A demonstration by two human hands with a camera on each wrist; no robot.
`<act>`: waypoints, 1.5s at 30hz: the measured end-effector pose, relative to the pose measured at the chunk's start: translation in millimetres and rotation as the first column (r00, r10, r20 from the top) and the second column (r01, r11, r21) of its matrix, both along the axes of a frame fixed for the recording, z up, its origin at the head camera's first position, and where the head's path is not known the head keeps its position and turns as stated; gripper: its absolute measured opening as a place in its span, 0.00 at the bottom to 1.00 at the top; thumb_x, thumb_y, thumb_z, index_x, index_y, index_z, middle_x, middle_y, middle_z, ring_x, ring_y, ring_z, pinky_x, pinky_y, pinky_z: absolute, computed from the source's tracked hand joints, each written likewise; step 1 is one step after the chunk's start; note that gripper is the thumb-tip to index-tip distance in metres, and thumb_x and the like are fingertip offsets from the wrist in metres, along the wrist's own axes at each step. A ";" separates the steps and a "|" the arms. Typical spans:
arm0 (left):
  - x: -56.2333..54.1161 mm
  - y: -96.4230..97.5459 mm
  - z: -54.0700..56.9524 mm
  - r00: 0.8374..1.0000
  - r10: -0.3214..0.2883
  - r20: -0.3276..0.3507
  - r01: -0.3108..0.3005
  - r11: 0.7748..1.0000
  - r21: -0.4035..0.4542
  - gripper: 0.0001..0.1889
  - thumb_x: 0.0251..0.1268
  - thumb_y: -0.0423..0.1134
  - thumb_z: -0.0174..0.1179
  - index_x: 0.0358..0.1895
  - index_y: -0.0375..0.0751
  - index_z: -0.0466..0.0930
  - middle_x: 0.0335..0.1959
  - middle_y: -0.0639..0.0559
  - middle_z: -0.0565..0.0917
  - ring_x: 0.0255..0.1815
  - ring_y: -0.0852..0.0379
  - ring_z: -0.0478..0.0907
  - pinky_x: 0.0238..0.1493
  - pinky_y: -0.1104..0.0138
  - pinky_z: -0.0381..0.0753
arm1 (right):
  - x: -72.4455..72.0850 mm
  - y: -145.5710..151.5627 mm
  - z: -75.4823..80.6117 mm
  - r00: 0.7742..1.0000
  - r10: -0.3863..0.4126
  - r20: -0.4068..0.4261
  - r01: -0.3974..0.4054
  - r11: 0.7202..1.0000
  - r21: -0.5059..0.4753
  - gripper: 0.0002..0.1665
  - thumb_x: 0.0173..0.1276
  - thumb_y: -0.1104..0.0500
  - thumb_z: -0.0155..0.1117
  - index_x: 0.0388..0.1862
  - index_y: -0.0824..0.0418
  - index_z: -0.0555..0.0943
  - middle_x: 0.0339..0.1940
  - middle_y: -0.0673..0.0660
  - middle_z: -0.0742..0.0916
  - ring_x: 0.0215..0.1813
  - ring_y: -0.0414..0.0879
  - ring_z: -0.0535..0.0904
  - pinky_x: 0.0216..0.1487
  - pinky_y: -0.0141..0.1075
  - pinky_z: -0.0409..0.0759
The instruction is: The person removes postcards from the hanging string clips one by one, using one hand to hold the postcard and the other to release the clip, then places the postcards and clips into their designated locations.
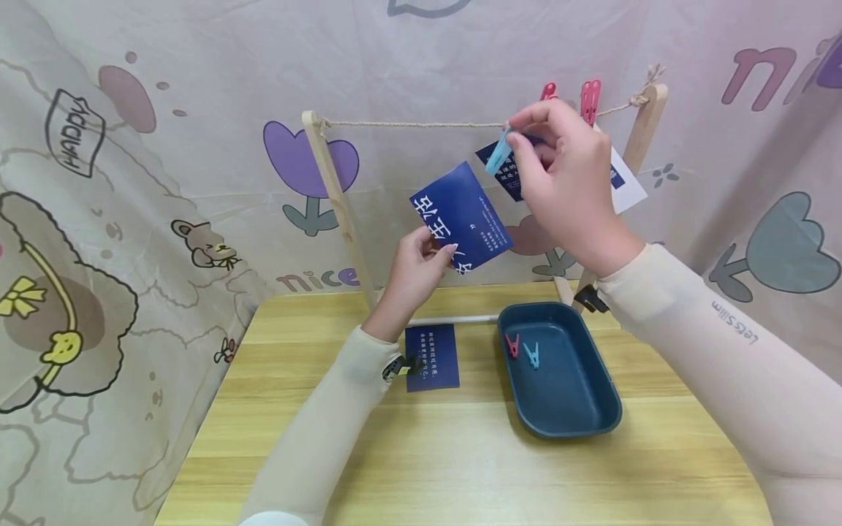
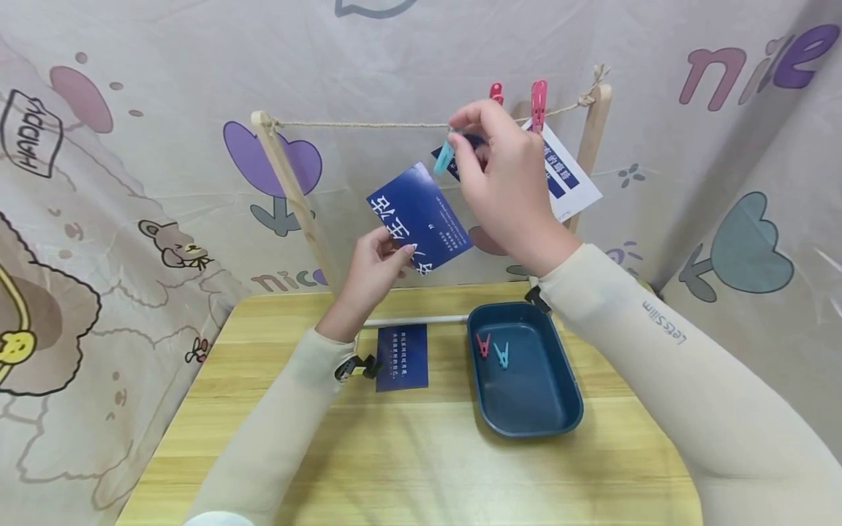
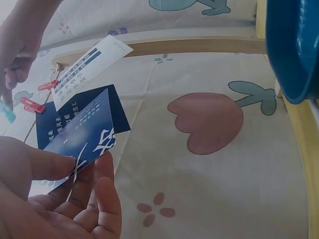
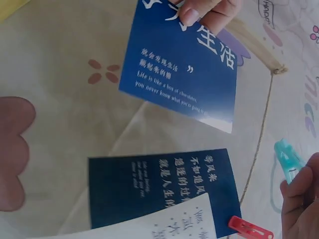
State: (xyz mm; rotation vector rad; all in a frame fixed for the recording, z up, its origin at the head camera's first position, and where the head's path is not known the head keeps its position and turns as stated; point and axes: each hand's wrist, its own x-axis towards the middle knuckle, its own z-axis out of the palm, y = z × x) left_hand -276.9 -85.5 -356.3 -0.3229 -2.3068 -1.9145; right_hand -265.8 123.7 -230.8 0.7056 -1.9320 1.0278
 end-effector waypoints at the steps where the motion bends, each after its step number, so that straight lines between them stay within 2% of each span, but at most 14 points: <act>1: 0.8 -1.5 -2.2 1.000 -0.007 0.006 0.007 1.000 -0.003 0.14 0.81 0.33 0.63 0.64 0.34 0.82 0.49 0.40 0.90 0.40 0.49 0.89 0.41 0.66 0.89 | 1.3 2.1 -3.9 1.000 -0.002 0.007 0.002 1.000 0.002 0.13 0.82 0.62 0.64 0.57 0.71 0.84 0.52 0.59 0.93 0.45 0.39 0.91 0.45 0.18 0.81; 3: 2.6 -4.9 -7.0 1.000 -0.016 0.025 0.017 1.000 -0.012 0.14 0.81 0.33 0.62 0.64 0.34 0.83 0.49 0.39 0.90 0.41 0.49 0.89 0.45 0.62 0.91 | 4.2 6.8 -12.5 0.999 -0.012 0.029 0.011 1.000 0.011 0.14 0.82 0.61 0.65 0.58 0.70 0.83 0.53 0.57 0.93 0.38 0.35 0.88 0.34 0.21 0.75; 6: 5.4 -10.0 -14.4 0.998 -0.018 0.061 0.020 0.999 -0.032 0.14 0.82 0.33 0.62 0.64 0.35 0.83 0.49 0.40 0.90 0.42 0.50 0.90 0.47 0.58 0.92 | 8.4 13.8 -26.7 0.996 -0.012 0.088 0.011 1.000 0.016 0.15 0.83 0.59 0.65 0.59 0.68 0.83 0.54 0.55 0.93 0.29 0.34 0.80 0.27 0.28 0.67; 10: 9.7 -16.9 -23.6 0.995 -0.004 0.101 0.012 0.997 -0.076 0.14 0.82 0.35 0.62 0.64 0.37 0.83 0.48 0.42 0.90 0.38 0.54 0.87 0.38 0.64 0.87 | 10.3 21.3 -46.9 0.988 -0.009 0.152 0.005 1.000 0.023 0.15 0.82 0.60 0.65 0.60 0.68 0.82 0.54 0.55 0.92 0.32 0.34 0.82 0.31 0.25 0.72; 14: 13.3 -24.3 -33.9 0.994 -0.016 0.112 0.028 0.994 -0.104 0.13 0.82 0.34 0.62 0.62 0.33 0.83 0.45 0.39 0.90 0.33 0.53 0.84 0.32 0.68 0.80 | 9.2 27.5 -66.5 0.979 0.001 0.204 -0.006 1.000 0.026 0.15 0.82 0.62 0.65 0.60 0.69 0.81 0.53 0.57 0.92 0.40 0.41 0.87 0.38 0.22 0.79; 18: 14.6 -31.8 -44.6 0.992 -0.016 0.126 0.033 0.991 -0.132 0.13 0.81 0.33 0.62 0.62 0.33 0.83 0.46 0.39 0.90 0.36 0.52 0.87 0.34 0.69 0.83 | 8.2 33.7 -84.7 0.969 -0.005 0.246 -0.008 0.999 0.049 0.15 0.82 0.62 0.65 0.60 0.70 0.80 0.52 0.60 0.92 0.46 0.47 0.89 0.43 0.19 0.81; 23: 16.5 -39.9 -54.8 0.984 -0.008 0.176 0.035 0.988 -0.147 0.13 0.81 0.33 0.63 0.62 0.34 0.83 0.47 0.40 0.89 0.38 0.52 0.88 0.37 0.70 0.85 | 8.6 43.6 -107.6 0.952 -0.052 0.302 0.014 0.992 0.127 0.13 0.83 0.61 0.65 0.59 0.67 0.81 0.51 0.59 0.92 0.43 0.48 0.90 0.39 0.18 0.79; 26: 17.0 -43.5 -61.9 0.981 -0.002 0.195 0.035 0.985 -0.167 0.12 0.80 0.33 0.64 0.60 0.35 0.84 0.44 0.41 0.90 0.39 0.50 0.90 0.42 0.66 0.91 | 9.0 50.4 -120.9 0.933 -0.092 0.347 0.029 0.982 0.184 0.13 0.83 0.59 0.65 0.58 0.65 0.81 0.49 0.58 0.92 0.41 0.48 0.89 0.37 0.19 0.79; 30: 18.6 -48.0 -70.9 0.978 0.012 0.209 0.032 0.978 -0.208 0.10 0.79 0.34 0.66 0.57 0.36 0.84 0.39 0.44 0.90 0.41 0.41 0.90 0.42 0.65 0.90 | 9.8 58.9 -136.7 0.897 -0.145 0.417 0.036 0.965 0.260 0.13 0.82 0.57 0.66 0.58 0.63 0.82 0.45 0.57 0.91 0.40 0.47 0.87 0.38 0.23 0.81; 32: 19.5 -50.4 -75.0 0.977 0.019 0.211 0.031 0.973 -0.230 0.08 0.78 0.34 0.66 0.54 0.36 0.84 0.36 0.45 0.90 0.41 0.38 0.88 0.38 0.67 0.85 | 10.2 62.5 -143.5 0.876 -0.160 0.455 0.026 0.958 0.287 0.12 0.82 0.57 0.66 0.57 0.62 0.82 0.45 0.57 0.91 0.39 0.48 0.88 0.38 0.29 0.84; 36: 21.3 -55.3 -84.4 0.977 0.031 0.210 0.028 0.962 -0.270 0.08 0.76 0.32 0.68 0.52 0.35 0.84 0.30 0.45 0.87 0.35 0.44 0.87 0.32 0.68 0.79 | 10.1 69.3 -156.3 0.828 -0.181 0.531 -0.004 0.944 0.329 0.13 0.84 0.55 0.65 0.57 0.62 0.81 0.46 0.60 0.92 0.41 0.51 0.90 0.43 0.45 0.92; 39: 22.6 -58.4 -92.0 0.971 0.033 0.238 0.036 0.960 -0.279 0.11 0.76 0.33 0.68 0.56 0.36 0.83 0.30 0.47 0.88 0.35 0.49 0.87 0.35 0.68 0.83 | 8.9 74.7 -165.6 0.789 -0.205 0.579 -0.022 0.932 0.361 0.13 0.84 0.55 0.64 0.57 0.63 0.81 0.46 0.62 0.92 0.43 0.54 0.91 0.47 0.54 0.92; 42: 23.7 -62.1 -100.2 0.963 0.028 0.269 0.050 0.960 -0.277 0.14 0.76 0.33 0.68 0.60 0.36 0.82 0.31 0.47 0.88 0.37 0.48 0.87 0.39 0.67 0.86 | 6.9 79.5 -174.5 0.749 -0.229 0.621 -0.042 0.920 0.390 0.14 0.83 0.55 0.64 0.56 0.64 0.81 0.45 0.63 0.93 0.42 0.56 0.91 0.44 0.53 0.92; 45: 24.5 -66.3 -108.2 0.961 0.016 0.277 0.063 0.960 -0.273 0.16 0.76 0.32 0.68 0.61 0.34 0.80 0.30 0.45 0.88 0.38 0.44 0.88 0.39 0.65 0.85 | 5.1 82.6 -182.8 0.707 -0.248 0.662 -0.070 0.908 0.414 0.14 0.83 0.55 0.65 0.56 0.64 0.80 0.41 0.62 0.93 0.38 0.53 0.90 0.38 0.47 0.91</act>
